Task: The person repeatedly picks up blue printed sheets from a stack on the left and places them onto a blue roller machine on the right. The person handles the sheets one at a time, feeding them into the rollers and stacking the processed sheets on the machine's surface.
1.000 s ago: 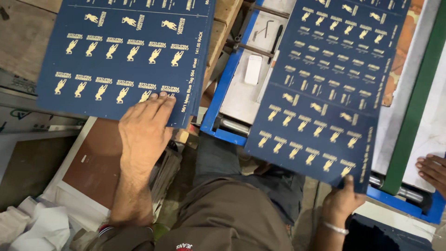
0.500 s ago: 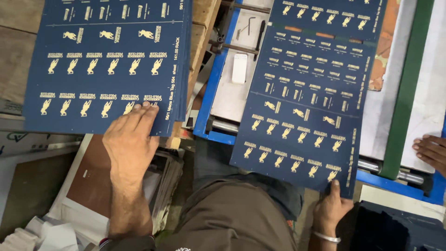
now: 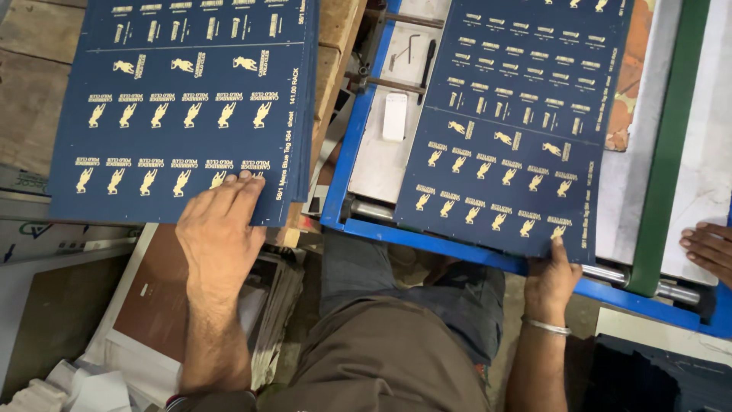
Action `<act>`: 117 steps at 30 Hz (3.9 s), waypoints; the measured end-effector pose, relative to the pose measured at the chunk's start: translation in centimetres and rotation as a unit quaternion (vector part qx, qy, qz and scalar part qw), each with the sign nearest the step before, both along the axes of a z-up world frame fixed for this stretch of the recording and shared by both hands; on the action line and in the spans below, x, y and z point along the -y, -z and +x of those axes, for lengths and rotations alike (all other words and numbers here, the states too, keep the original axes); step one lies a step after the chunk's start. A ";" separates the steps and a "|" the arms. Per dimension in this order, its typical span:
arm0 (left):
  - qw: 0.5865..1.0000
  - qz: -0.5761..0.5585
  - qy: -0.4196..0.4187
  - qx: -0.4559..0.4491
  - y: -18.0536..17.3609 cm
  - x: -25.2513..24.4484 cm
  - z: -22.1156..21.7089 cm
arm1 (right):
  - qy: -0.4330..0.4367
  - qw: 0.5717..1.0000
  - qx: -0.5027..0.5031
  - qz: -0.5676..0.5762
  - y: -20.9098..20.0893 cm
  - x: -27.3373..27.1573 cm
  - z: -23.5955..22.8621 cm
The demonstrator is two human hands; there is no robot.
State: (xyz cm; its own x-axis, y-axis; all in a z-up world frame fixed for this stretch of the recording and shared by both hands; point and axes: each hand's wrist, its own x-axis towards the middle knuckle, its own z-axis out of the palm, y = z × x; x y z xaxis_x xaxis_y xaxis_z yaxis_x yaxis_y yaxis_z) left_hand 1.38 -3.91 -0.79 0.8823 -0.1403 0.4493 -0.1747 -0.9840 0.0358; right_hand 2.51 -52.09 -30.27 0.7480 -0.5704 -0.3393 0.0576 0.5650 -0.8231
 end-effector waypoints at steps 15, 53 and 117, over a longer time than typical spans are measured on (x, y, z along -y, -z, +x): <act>0.985 -0.158 0.022 0.064 -0.2 -1.9 -0.5 | -0.257 0.966 -0.019 -0.023 -9.3 -7.5 -2.0; 0.996 0.066 0.007 -0.054 -0.1 -1.6 1.1 | 0.052 0.973 0.092 -0.206 -4.3 3.2 1.3; 0.993 0.063 0.017 -0.103 -2.3 0.0 4.1 | -0.081 0.995 0.043 -0.032 -8.9 -7.2 5.3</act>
State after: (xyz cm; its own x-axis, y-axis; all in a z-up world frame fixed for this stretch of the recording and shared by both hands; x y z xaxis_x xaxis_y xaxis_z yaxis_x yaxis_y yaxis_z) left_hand 5.52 -3.91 1.50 0.9473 -0.2146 0.2378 -0.2090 -0.9767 -0.0491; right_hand 7.80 -44.91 -21.39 0.8563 -0.4585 -0.2378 0.0413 0.5197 -0.8533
